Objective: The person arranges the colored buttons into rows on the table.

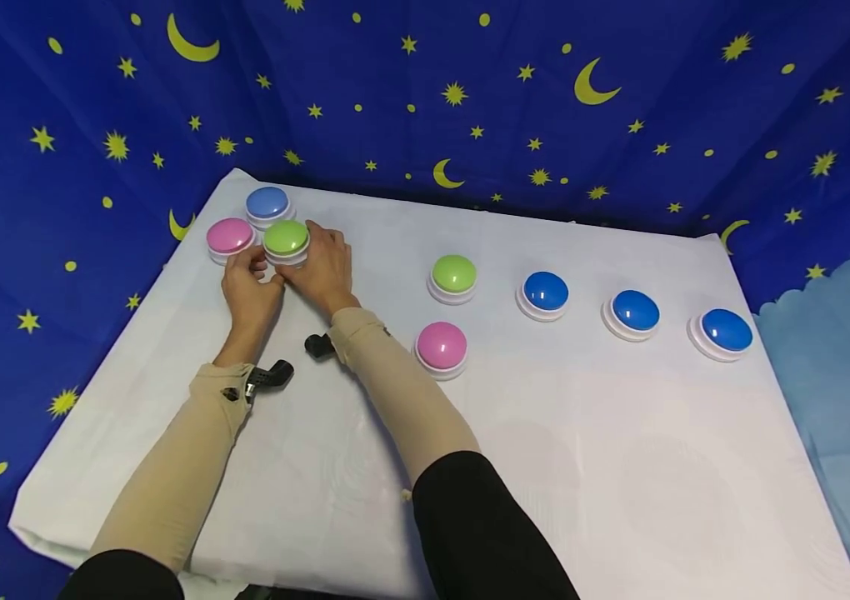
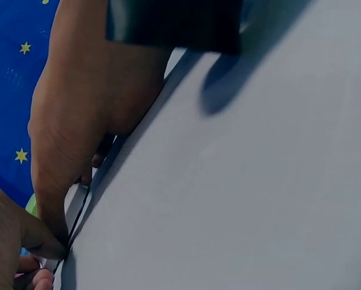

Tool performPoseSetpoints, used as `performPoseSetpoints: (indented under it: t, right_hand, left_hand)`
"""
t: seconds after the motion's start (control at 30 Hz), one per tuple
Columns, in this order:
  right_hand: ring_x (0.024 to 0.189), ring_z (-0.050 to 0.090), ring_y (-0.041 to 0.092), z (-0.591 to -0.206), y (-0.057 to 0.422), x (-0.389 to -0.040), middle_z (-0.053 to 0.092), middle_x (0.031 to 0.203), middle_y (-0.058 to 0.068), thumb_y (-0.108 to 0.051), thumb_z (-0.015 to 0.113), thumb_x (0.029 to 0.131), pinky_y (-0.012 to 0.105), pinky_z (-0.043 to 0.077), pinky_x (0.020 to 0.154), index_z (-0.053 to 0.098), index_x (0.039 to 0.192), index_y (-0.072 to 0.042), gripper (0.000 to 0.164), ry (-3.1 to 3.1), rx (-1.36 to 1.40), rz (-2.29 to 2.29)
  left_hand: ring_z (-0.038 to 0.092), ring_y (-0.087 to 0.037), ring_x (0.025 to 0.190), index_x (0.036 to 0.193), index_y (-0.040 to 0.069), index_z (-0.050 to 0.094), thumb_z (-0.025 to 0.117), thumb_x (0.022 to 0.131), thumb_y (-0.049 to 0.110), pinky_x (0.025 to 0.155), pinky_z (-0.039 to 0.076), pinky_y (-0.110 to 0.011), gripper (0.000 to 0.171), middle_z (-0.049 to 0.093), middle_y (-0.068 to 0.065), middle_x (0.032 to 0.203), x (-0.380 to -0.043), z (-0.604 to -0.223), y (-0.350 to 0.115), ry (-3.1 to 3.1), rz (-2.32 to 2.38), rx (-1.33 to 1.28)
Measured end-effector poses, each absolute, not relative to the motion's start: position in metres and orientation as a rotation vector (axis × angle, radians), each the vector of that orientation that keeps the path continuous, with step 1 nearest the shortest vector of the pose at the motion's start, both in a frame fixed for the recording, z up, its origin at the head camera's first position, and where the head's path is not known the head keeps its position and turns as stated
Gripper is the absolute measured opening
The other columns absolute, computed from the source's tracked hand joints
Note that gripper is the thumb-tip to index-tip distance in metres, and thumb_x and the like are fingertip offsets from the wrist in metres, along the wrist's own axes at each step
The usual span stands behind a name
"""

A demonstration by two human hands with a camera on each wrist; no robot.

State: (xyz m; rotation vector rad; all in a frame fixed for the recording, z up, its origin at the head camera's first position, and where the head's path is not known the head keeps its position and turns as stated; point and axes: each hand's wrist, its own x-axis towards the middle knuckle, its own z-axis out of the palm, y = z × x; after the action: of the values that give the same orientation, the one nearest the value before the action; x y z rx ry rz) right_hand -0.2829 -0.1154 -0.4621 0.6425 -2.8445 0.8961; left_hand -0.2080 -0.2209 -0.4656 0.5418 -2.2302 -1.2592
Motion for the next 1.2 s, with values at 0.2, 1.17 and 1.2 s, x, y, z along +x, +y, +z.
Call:
performPoseSetpoints:
  t: [0.2, 1.17, 1.2]
  right_hand:
    - [0.133, 0.053, 0.022, -0.463, -0.107, -0.273, 0.063, 0.146, 0.007, -0.046, 0.092, 0.078, 0.027, 0.042, 0.114, 0.049, 0.152, -0.004, 0.095, -2.783, 0.65, 0.978]
    - [0.125, 0.055, 0.028, -0.464, 0.032, -0.103, 0.061, 0.135, 0.013, -0.034, 0.094, 0.074, 0.039, 0.049, 0.107, 0.054, 0.145, -0.004, 0.086, -2.663, 0.83, 1.079]
    - [0.125, 0.054, 0.028, -0.464, 0.04, -0.097, 0.06, 0.136, 0.013, -0.034, 0.094, 0.075, 0.04, 0.049, 0.107, 0.054, 0.146, -0.004, 0.087, -2.673, 0.827, 1.087]
  left_hand:
    - [0.058, -0.02, 0.088, 0.118, -0.007, 0.07, 0.067, 0.082, -0.014, 0.08, 0.046, -0.018, 0.036, 0.066, -0.019, 0.11, -0.205, -0.466, -0.22, -2.093, -1.344, 0.587]
    - [0.061, -0.016, 0.082, 0.111, -0.01, 0.072, 0.07, 0.078, -0.022, 0.073, 0.046, -0.008, 0.035, 0.068, -0.019, 0.103, -0.053, -0.456, -0.146, -2.372, -1.401, 0.178]
    - [0.062, -0.017, 0.083, 0.111, -0.009, 0.072, 0.072, 0.078, -0.022, 0.074, 0.046, -0.008, 0.036, 0.068, -0.018, 0.104, -0.047, -0.455, -0.142, -2.389, -1.401, 0.152]
